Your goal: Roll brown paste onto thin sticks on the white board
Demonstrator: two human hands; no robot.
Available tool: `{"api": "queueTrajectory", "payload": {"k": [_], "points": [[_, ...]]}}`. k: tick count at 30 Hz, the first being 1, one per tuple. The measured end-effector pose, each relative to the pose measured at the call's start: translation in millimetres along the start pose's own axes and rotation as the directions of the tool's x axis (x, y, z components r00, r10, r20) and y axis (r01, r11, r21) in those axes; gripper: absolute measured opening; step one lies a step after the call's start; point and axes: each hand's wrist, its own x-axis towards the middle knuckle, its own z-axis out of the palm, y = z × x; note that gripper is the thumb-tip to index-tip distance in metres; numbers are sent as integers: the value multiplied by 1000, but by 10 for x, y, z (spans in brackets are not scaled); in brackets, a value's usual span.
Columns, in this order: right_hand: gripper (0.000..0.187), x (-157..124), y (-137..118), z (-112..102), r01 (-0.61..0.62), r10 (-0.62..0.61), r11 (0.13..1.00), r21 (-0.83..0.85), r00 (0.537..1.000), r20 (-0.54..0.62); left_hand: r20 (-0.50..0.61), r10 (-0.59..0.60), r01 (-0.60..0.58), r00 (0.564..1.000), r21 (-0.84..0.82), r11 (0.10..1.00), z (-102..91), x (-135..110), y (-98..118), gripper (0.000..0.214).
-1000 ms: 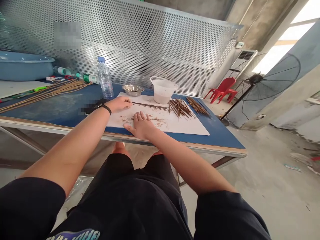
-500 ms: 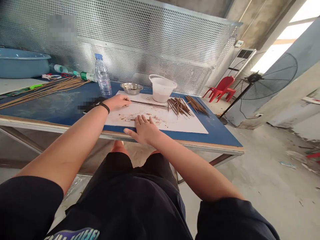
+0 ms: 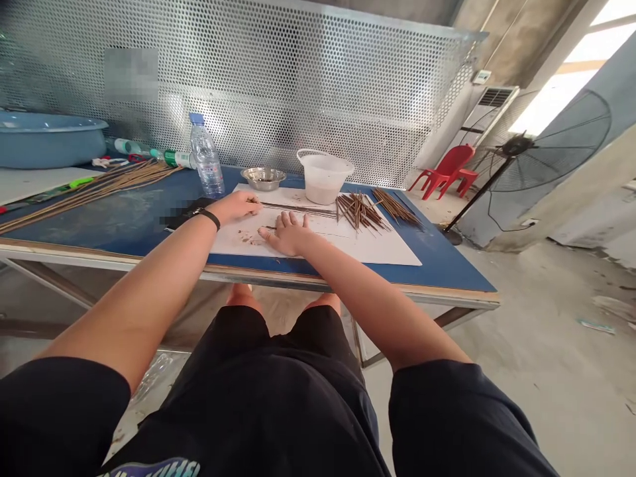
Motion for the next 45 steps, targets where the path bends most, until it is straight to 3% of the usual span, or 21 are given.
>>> {"api": "queueTrajectory", "payload": {"k": [10,13,17,22,25,28,31,36,39,42,45], "points": [[119,-704,12,117,154,-153,988,-20,988,34,6,-2,2,1000,-5,1000,-7,23,-7,22],[117,-609,6,111,127,-127,991,-31,992,19,12,-5,5,1000,9,1000,-17,29,-32,22],[110,-284,47,64,75,-75,997,-4,997,-17,20,-3,3,1000,26,1000,-28,5,-22,22],[91,-131,306,-99,58,-51,997,51,989,-138,39,-15,13,999,44,999,-33,-41,31,24],[61,-251,653,-165,-16,22,1000,25,967,-254,49,-14,10,999,88,996,-40,-75,95,21],[41,-437,1007,-167,-52,46,999,-16,963,-265,35,-5,0,999,154,988,-41,-101,195,16],[32,-588,1192,-120,-19,8,999,-43,970,-242,33,56,-62,998,208,976,-1,-141,327,16],[33,-596,1094,-43,-9,-12,997,-82,970,-243,159,107,-151,982,303,941,231,-402,543,45],[34,-500,932,-12,86,-95,995,-45,954,-283,207,211,-274,955,354,894,391,-643,631,69],[33,-414,801,26,201,-187,980,4,919,-347,275,130,-240,953,418,876,468,-851,727,83],[29,-374,794,76,204,-159,977,70,902,-401,330,10,-181,944,493,851,467,-1038,827,93]]}}
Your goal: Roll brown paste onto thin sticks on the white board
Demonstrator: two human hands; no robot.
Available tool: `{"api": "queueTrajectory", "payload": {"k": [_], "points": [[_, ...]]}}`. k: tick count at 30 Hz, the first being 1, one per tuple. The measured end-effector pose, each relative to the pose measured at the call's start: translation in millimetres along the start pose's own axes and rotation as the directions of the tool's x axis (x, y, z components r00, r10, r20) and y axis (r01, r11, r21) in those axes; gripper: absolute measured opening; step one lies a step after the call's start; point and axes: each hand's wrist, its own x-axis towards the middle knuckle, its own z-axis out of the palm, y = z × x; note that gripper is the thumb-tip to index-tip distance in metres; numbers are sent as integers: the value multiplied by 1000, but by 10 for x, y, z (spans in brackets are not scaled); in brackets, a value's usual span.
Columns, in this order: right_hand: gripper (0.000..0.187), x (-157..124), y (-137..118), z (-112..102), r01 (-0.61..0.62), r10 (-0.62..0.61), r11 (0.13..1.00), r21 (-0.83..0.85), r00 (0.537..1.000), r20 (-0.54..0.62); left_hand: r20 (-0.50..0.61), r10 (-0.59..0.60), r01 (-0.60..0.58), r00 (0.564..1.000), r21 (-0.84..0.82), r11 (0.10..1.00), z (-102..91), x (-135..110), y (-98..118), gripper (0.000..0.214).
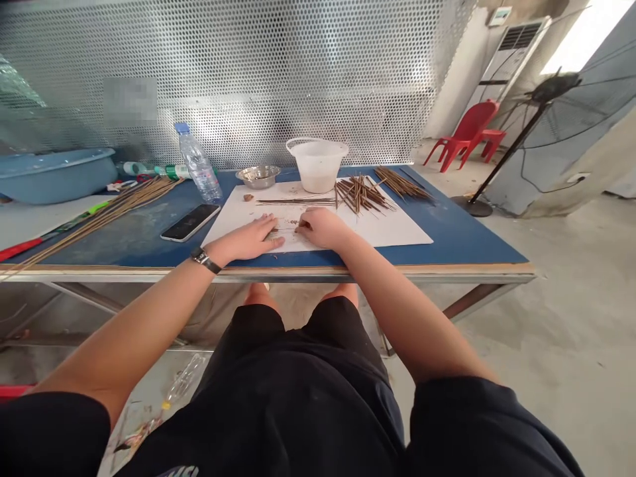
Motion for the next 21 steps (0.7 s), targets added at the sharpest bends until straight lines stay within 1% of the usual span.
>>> {"api": "queueTrajectory", "payload": {"k": [1,3,5,6,7,9,11,14,18,21], "points": [[29,-7,32,16,-30,30,999,21,999,-24,8,-11,10,1000,26,1000,-1,-68,32,96],[27,-28,121,45,-86,93,994,72,991,-98,13,8,-9,1000,80,997,12,-216,85,102],[24,-41,208,73,-121,142,986,115,972,-188,2,26,-26,1000,137,990,43,-363,128,107],[26,-40,238,87,-133,160,983,130,961,-227,-4,29,-28,1000,158,987,61,-425,145,108],[29,-35,256,101,-143,175,980,140,952,-251,-9,32,-30,999,173,984,77,-474,159,108],[30,-10,257,124,-174,206,974,142,944,-257,-10,30,-27,1000,187,982,94,-515,174,108],[27,22,230,136,-208,233,970,127,942,-241,2,19,-19,1000,187,982,82,-468,169,109],[25,54,196,132,-260,281,958,118,931,-232,42,-9,1,999,173,985,14,-261,130,109],[25,48,225,99,-345,386,920,188,884,-264,108,-61,42,992,171,984,-102,53,81,110],[24,27,258,76,-375,432,897,235,856,-283,124,-75,53,989,177,983,-139,119,88,110]]}}
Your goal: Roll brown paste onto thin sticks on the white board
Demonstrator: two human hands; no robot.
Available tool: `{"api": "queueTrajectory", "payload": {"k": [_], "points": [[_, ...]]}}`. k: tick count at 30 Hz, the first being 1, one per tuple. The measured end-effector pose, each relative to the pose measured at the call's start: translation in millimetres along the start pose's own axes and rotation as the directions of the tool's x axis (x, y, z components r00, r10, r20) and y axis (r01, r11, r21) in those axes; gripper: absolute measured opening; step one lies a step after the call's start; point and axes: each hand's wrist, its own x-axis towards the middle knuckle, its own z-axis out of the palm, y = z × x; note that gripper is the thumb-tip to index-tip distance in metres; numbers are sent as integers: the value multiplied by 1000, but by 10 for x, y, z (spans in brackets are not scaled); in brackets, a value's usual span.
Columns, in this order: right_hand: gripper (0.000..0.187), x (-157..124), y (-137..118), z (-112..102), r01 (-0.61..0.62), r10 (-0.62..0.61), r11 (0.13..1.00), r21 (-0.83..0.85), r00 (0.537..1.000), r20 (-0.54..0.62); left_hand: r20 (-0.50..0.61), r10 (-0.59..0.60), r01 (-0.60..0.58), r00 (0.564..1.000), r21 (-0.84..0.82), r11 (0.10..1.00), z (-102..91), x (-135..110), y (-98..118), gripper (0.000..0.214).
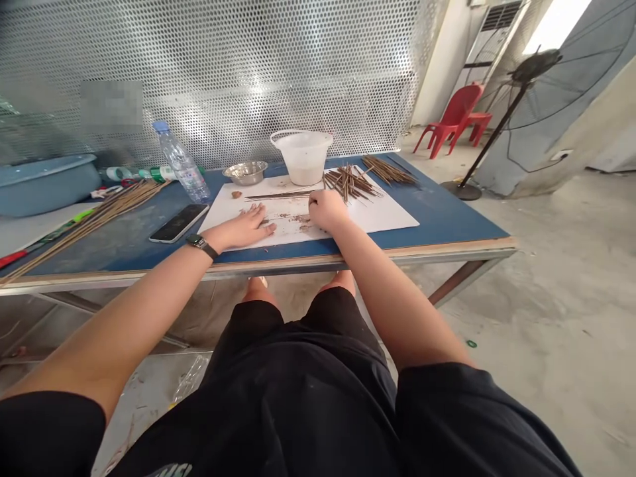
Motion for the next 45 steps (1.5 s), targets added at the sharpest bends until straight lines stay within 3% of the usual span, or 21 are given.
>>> {"api": "queueTrajectory", "payload": {"k": [10,20,23,31,40,45], "points": [[20,37,-19,37,-32,43,995,91,991,-124,15,14,-15,1000,6,1000,59,-537,127,120],[25,11,-24,8,-40,52,993,110,992,-111,24,6,-5,1000,-40,999,37,72,-97,124],[23,7,-24,7,-47,58,994,103,992,-108,25,13,-12,1000,-28,1000,25,12,-59,124],[23,16,-26,25,-4,11,995,102,997,-70,7,23,-23,1000,8,1000,63,-435,143,119],[22,32,24,69,42,-40,994,97,999,-30,-16,-26,25,1000,-42,999,-28,21,53,121],[21,3,-7,40,41,-37,995,93,999,-40,24,-16,17,1000,-68,998,-66,-2,50,124]]}}
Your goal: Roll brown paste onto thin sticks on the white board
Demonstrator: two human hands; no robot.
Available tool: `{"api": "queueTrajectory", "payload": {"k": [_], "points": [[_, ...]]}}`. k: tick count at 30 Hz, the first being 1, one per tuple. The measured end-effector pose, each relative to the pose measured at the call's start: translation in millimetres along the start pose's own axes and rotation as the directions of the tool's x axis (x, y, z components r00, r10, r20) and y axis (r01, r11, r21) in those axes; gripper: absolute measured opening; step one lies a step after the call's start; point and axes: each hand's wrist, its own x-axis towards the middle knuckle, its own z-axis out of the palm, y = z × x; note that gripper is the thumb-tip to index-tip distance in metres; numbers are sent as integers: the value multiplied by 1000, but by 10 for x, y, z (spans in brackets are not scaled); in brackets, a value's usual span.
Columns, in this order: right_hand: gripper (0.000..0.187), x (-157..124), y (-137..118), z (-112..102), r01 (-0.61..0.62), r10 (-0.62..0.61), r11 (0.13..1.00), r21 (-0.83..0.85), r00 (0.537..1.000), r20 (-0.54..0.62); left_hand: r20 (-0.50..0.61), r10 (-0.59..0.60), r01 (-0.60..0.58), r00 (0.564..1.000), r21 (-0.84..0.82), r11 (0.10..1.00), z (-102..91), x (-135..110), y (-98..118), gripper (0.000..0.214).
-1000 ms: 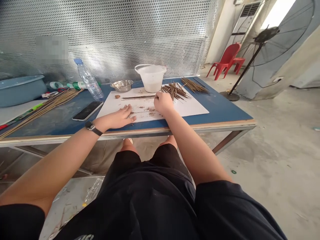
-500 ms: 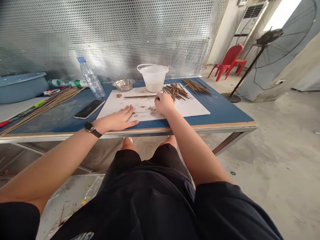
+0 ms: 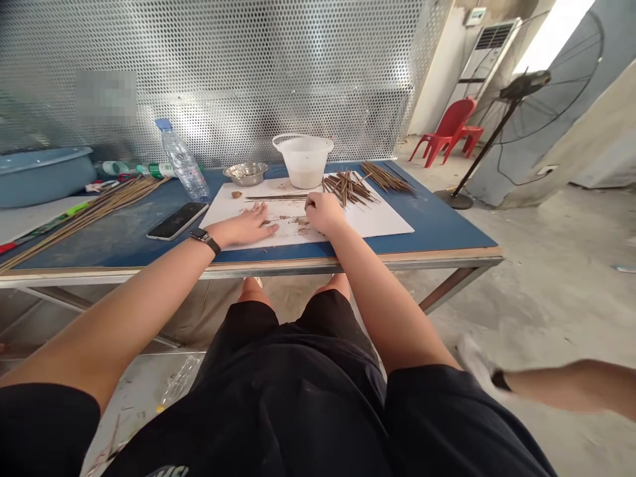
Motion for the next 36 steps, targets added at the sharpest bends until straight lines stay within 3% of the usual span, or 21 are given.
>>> {"api": "queueTrajectory", "payload": {"k": [9,12,18,21,24,31,36], "points": [[22,-1,-6,-10,62,-61,998,22,997,-40,-17,111,-110,994,54,992,194,-481,87,125],[22,-4,-18,-16,71,-70,997,20,996,-54,-16,95,-94,995,29,995,181,-417,87,122],[21,-37,-40,-40,58,-57,998,25,997,-52,-30,20,-20,999,3,1000,69,66,29,123],[22,-48,-37,-50,59,-57,997,40,997,-53,-30,25,-25,999,14,1000,43,187,1,126],[21,-49,-26,-50,68,-66,997,43,996,-58,-36,63,-62,997,28,998,70,106,22,128],[19,-38,-11,-32,75,-73,996,40,996,-53,-28,78,-76,997,55,996,172,-347,202,121],[20,-40,-20,-26,83,-81,996,27,995,-56,-29,53,-52,998,16,998,136,-103,145,124]]}}
